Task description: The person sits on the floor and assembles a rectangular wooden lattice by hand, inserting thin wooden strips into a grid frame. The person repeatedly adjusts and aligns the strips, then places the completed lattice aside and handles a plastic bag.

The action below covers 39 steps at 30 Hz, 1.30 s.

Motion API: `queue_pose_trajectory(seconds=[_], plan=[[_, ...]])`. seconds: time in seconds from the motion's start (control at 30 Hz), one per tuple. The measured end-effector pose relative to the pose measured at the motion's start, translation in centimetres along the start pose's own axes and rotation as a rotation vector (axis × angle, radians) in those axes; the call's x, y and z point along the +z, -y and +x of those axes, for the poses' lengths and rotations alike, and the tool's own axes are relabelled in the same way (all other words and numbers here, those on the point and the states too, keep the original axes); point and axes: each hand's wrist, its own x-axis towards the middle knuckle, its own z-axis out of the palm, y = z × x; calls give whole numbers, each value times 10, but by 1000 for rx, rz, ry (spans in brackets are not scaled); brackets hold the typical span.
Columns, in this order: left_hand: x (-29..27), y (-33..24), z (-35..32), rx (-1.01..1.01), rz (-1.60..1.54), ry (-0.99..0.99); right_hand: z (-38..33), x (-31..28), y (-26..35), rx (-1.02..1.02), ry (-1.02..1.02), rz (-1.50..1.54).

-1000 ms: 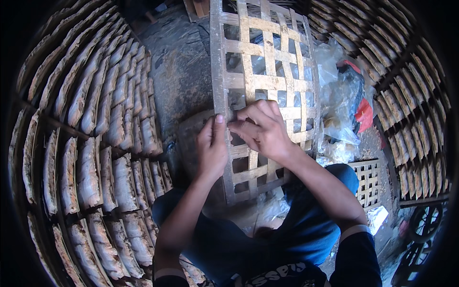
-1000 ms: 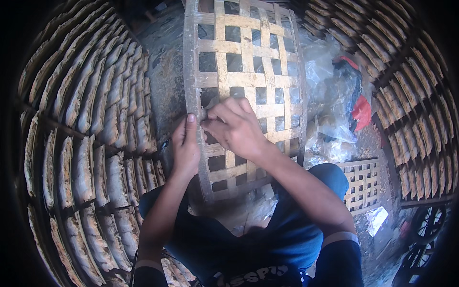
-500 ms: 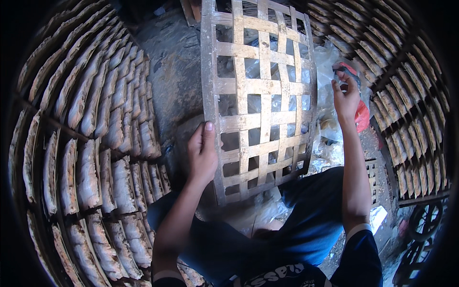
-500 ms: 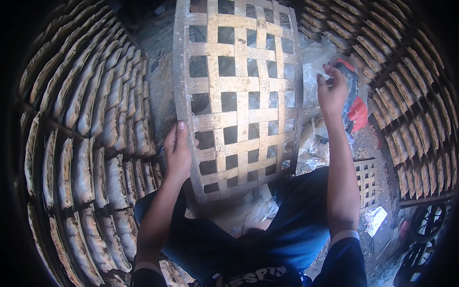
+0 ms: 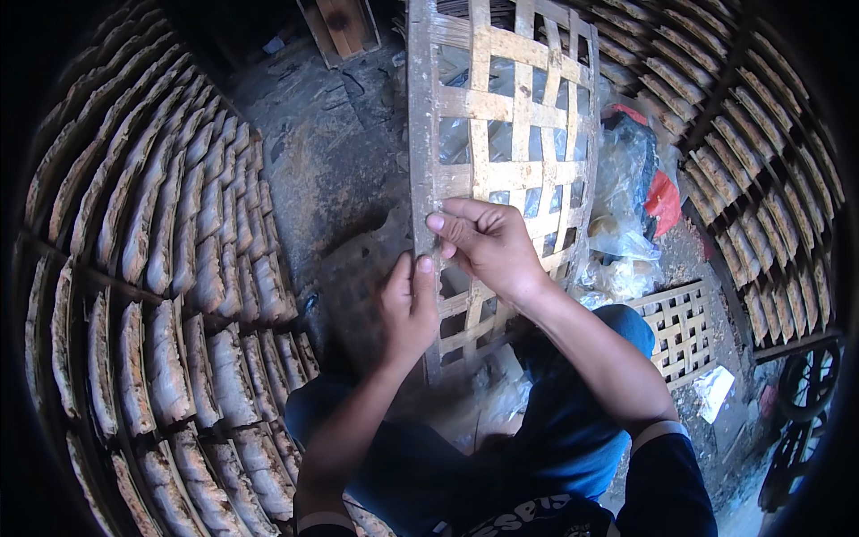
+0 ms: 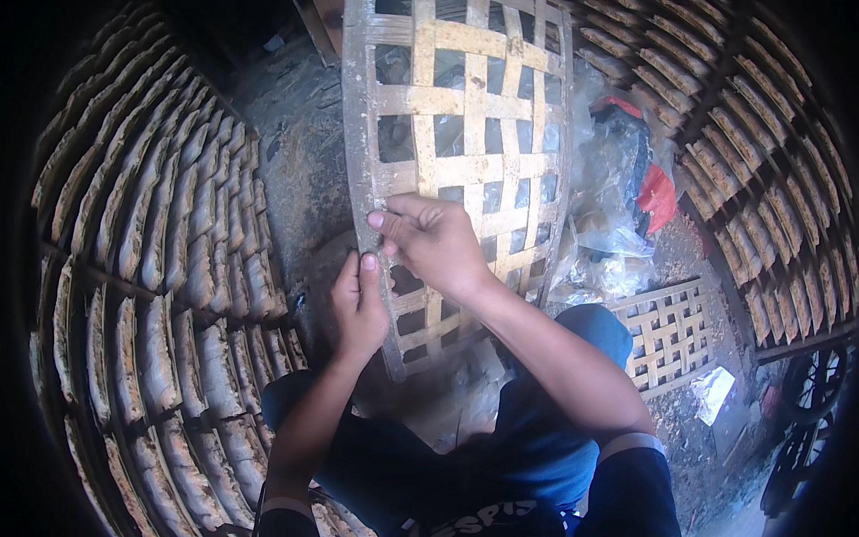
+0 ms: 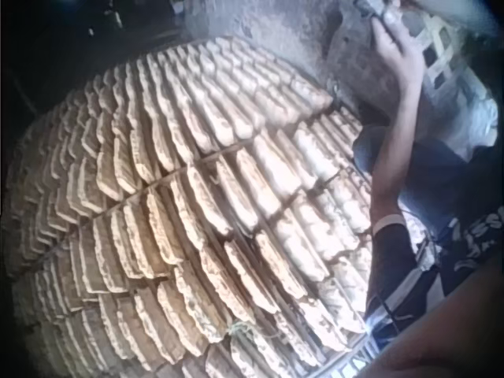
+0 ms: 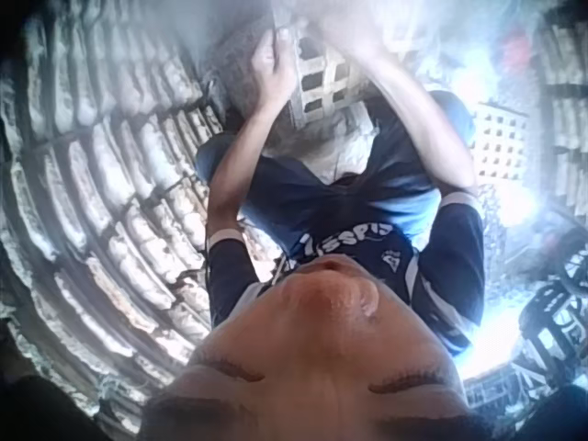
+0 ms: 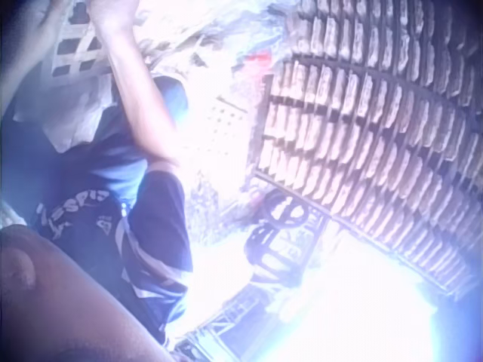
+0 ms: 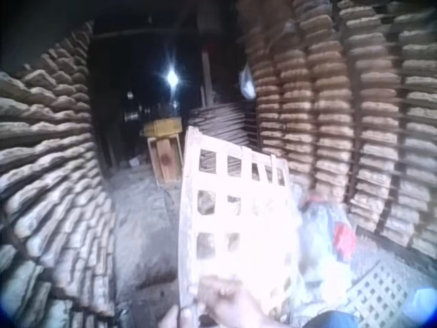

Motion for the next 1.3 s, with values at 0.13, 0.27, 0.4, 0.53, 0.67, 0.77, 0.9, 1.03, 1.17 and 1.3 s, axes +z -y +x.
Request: queue_pose_trajectory(seconds=[0.13,0.27,0.4,0.53,0.67,0.77,0.9,1.03,1.17,1.3], plan=[[2,4,0,48,-4,-14,3,-5,-3,85,-38,215],[-1,1,4,130,113,4,4,-7,-12,67,-48,327],[-3,1,3,82,118,2,5,-3,-19,-8,-91,210],[-7,13,4,11,75,-63,11,0,-26,-446,-282,-438],[-35,12,11,-53,44,-140,26,-33,-4,-416,-414,-545],[-59,10,17,-83,-82,-250,50,-126,9,-327,-704,-799],[-84,3,23,-157,-192,-366,47,-270,-24,-463,-973,-1178],[-113,1,18,-170,-248,-435,38,-273,-22,-336,-802,-1069],[-116,-6,19,-193,-281,-516,23,-200,2,-701,-510,-1116],[-116,-5,22,-199,-280,-518,23,-153,5,-912,-365,-1222]])
